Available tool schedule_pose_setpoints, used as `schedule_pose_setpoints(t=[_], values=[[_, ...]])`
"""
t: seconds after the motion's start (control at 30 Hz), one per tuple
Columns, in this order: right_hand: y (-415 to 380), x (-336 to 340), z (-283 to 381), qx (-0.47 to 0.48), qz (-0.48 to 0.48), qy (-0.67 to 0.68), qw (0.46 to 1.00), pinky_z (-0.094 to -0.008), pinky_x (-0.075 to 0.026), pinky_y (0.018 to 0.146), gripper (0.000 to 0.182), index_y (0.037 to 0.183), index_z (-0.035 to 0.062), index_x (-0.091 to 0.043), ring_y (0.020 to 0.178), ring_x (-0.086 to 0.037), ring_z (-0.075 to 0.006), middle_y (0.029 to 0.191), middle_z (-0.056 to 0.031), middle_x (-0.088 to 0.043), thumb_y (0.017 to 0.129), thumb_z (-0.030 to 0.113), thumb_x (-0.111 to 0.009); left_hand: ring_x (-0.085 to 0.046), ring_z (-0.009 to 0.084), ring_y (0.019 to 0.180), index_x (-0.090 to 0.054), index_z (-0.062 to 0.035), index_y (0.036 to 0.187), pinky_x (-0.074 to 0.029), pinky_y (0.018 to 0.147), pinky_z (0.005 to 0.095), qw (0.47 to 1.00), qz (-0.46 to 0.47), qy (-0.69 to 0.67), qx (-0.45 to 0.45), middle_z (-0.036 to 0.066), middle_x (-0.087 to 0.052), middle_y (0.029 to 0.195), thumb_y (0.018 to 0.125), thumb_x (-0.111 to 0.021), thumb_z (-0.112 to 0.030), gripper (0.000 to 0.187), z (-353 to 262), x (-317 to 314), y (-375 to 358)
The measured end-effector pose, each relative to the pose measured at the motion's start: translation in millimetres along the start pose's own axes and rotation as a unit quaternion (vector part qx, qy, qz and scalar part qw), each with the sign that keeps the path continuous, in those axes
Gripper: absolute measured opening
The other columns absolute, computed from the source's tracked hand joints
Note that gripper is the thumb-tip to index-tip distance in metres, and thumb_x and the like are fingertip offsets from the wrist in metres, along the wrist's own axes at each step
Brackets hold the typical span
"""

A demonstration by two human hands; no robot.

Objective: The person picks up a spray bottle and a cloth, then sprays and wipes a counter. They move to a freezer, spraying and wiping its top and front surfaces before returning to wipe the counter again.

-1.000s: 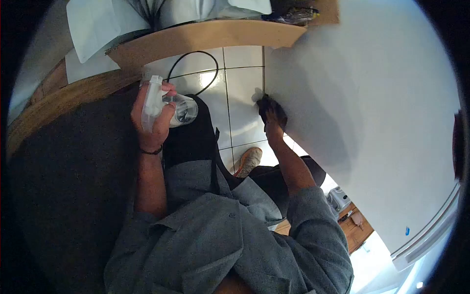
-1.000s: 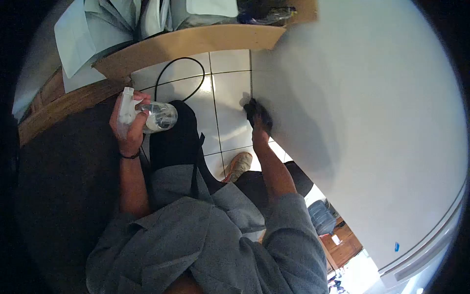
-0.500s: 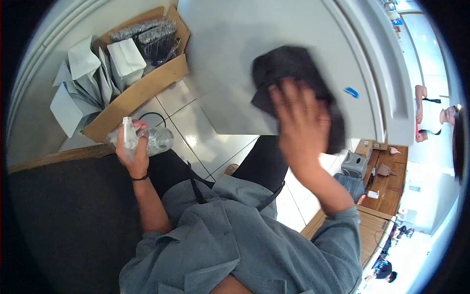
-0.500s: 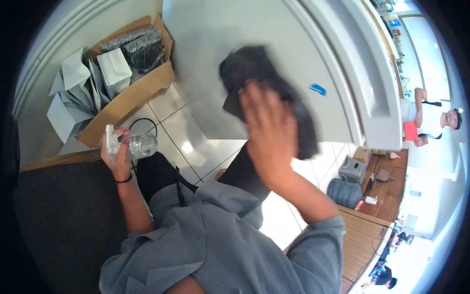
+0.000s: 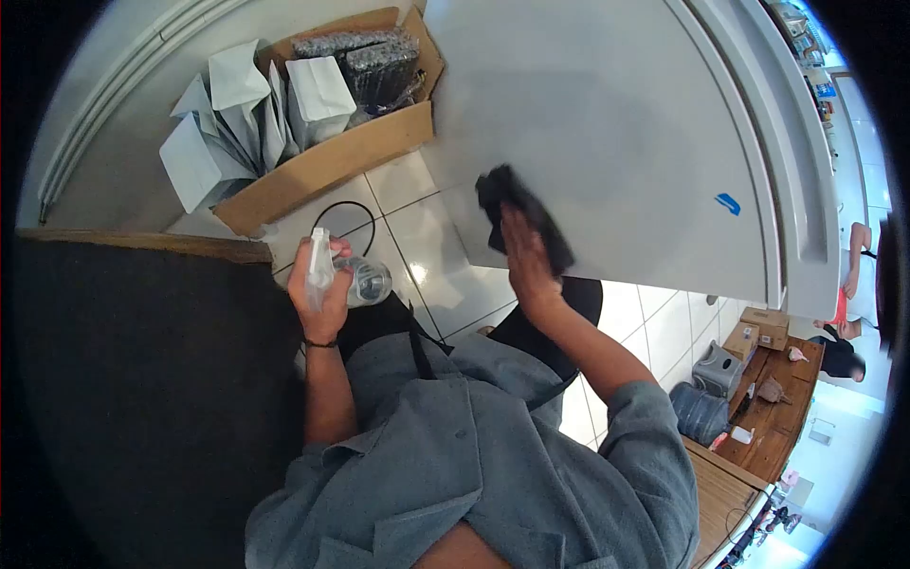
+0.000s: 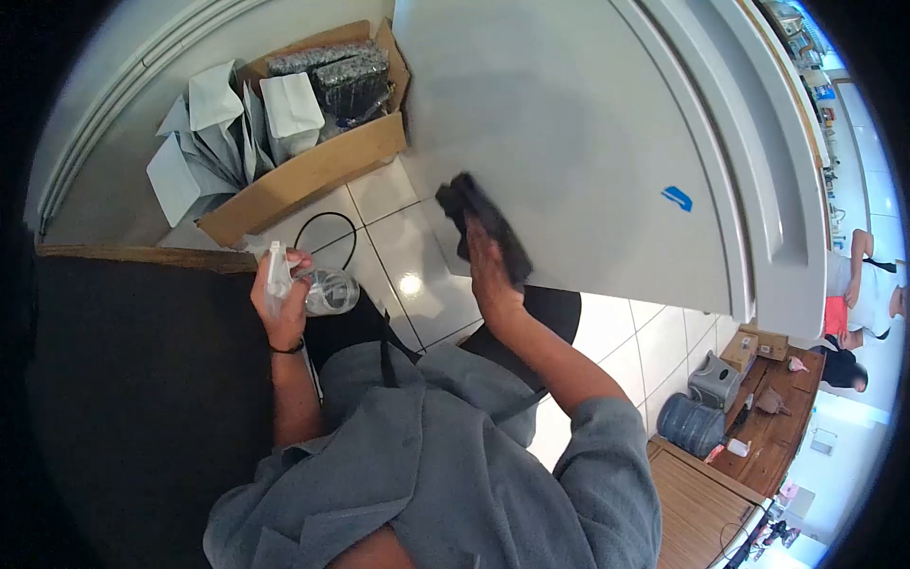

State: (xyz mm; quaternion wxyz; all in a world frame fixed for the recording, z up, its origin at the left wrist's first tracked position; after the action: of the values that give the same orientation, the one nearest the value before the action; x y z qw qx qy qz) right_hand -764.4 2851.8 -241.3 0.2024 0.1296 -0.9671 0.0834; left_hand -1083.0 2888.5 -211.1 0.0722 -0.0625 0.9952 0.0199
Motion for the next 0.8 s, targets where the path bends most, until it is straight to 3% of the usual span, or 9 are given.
schedule_pose_setpoints(t=[0.13,0.23,0.3,0.37,0.43,0.5,0.57,0.67,0.8], values=[[0.2,-52.4,103.2,0.131,0.065,-0.003,0.989,-0.0477,-0.004,0.123,0.065,0.154,0.0012,-0.033,0.152,-0.016,-0.0326,0.165,-0.0141,-0.019,0.094,0.025,-0.041,-0.061,0.0181,0.096,-0.058,0.0015,0.104,-0.050,0.089,0.0319,1.000,-0.013,0.012,-0.026,0.010,-0.061,0.102,0.075,-0.057,0.010,0.030,-5.9,18.0,4.7],[24.1,-57.0,107.3,0.137,0.084,0.026,0.987,-0.0423,-0.009,0.123,0.063,0.152,-0.0023,-0.033,0.152,-0.017,-0.0280,0.164,-0.0131,-0.020,0.094,0.020,-0.041,-0.061,0.0184,0.096,-0.058,0.0022,0.104,-0.050,0.089,0.0323,0.999,-0.033,0.016,-0.026,0.011,-0.061,0.102,0.075,-0.058,0.009,0.029,-13.3,30.3,11.1],[70.5,-21.3,66.7,0.201,0.171,0.030,0.964,-0.0414,-0.011,0.123,0.063,0.152,-0.0027,-0.031,0.152,-0.018,-0.0262,0.164,-0.0125,-0.021,0.094,0.016,-0.041,-0.062,0.0189,0.097,-0.058,0.0026,0.108,-0.050,0.091,0.0333,0.998,-0.033,0.031,-0.049,0.010,-0.062,0.104,0.076,-0.058,0.008,0.032,-17.5,35.8,17.7],[112.0,-18.6,38.5,0.084,0.107,-0.007,0.991,-0.0389,-0.013,0.123,0.063,0.153,-0.0017,-0.032,0.151,-0.019,-0.0251,0.164,-0.0119,-0.021,0.092,0.013,-0.043,-0.063,0.0210,0.098,-0.058,0.0036,0.114,-0.050,0.093,0.0359,0.996,-0.023,0.049,-0.073,0.011,-0.061,0.107,0.078,-0.057,0.006,0.037,-13.0,41.0,23.1],[144.2,8.5,-20.9,-0.076,0.044,0.088,0.992,-0.0365,-0.016,0.121,0.064,0.152,-0.0003,-0.033,0.151,-0.022,-0.0245,0.164,-0.0114,-0.022,0.091,0.012,-0.044,-0.064,0.0219,0.099,-0.054,0.0068,0.125,-0.051,0.094,0.0358,0.995,-0.032,0.049,-0.081,0.012,-0.063,0.110,0.079,-0.059,0.004,0.046,-16.4,36.6,28.0],[141.8,42.7,-90.6,-0.284,-0.144,0.122,0.940,-0.0371,-0.018,0.120,0.062,0.150,-0.0008,-0.039,0.150,-0.023,-0.0245,0.163,-0.0111,-0.025,0.090,0.015,-0.046,-0.065,0.0232,0.100,-0.053,0.0076,0.128,-0.050,0.095,0.0367,0.995,-0.042,0.060,-0.069,0.013,-0.063,0.110,0.078,-0.058,0.004,0.051,-15.5,31.1,30.3],[110.0,78.1,-158.4,-0.267,-0.131,0.264,0.917,-0.0374,-0.022,0.118,0.061,0.147,-0.0012,-0.041,0.148,-0.027,-0.0243,0.161,-0.0102,-0.028,0.089,0.017,-0.048,-0.063,0.0212,0.098,-0.055,0.0066,0.119,-0.050,0.093,0.0364,0.995,-0.021,0.001,-0.097,0.014,-0.061,0.107,0.076,-0.056,0.007,0.043,-30.1,12.3,29.2],[37.9,107.0,-210.2,-0.276,-0.146,0.239,0.919,-0.0370,-0.028,0.115,0.060,0.144,-0.0013,-0.045,0.144,-0.034,-0.0241,0.160,-0.0136,-0.030,0.088,0.019,-0.050,-0.062,0.0216,0.099,-0.054,0.0064,0.119,-0.050,0.094,0.0367,0.995,0.008,-0.016,-0.097,0.013,-0.059,0.109,0.078,-0.056,0.004,0.042,-36.7,-4.9,24.8],[-33.2,86.4,-206.2,-0.183,-0.235,0.168,0.940,-0.0362,-0.034,0.110,0.055,0.136,-0.0007,-0.054,0.132,-0.050,-0.0251,0.146,-0.0176,-0.047,0.086,0.022,-0.053,-0.060,0.0218,0.099,-0.054,0.0058,0.120,-0.049,0.094,0.0371,0.994,0.033,-0.004,-0.101,0.012,-0.058,0.110,0.078,-0.054,0.003,0.042,-55.8,-35.7,1.6]])
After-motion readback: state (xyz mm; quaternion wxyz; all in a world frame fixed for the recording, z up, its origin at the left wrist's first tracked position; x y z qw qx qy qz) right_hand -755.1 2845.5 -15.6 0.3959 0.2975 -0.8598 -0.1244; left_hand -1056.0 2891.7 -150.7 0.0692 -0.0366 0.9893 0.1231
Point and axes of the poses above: each hand's wrist, its own y-axis towards the middle knuckle, its own x-axis out of the back of the hand, z = x × y, the point moved 1 cm from there along y, towards the middle knuckle
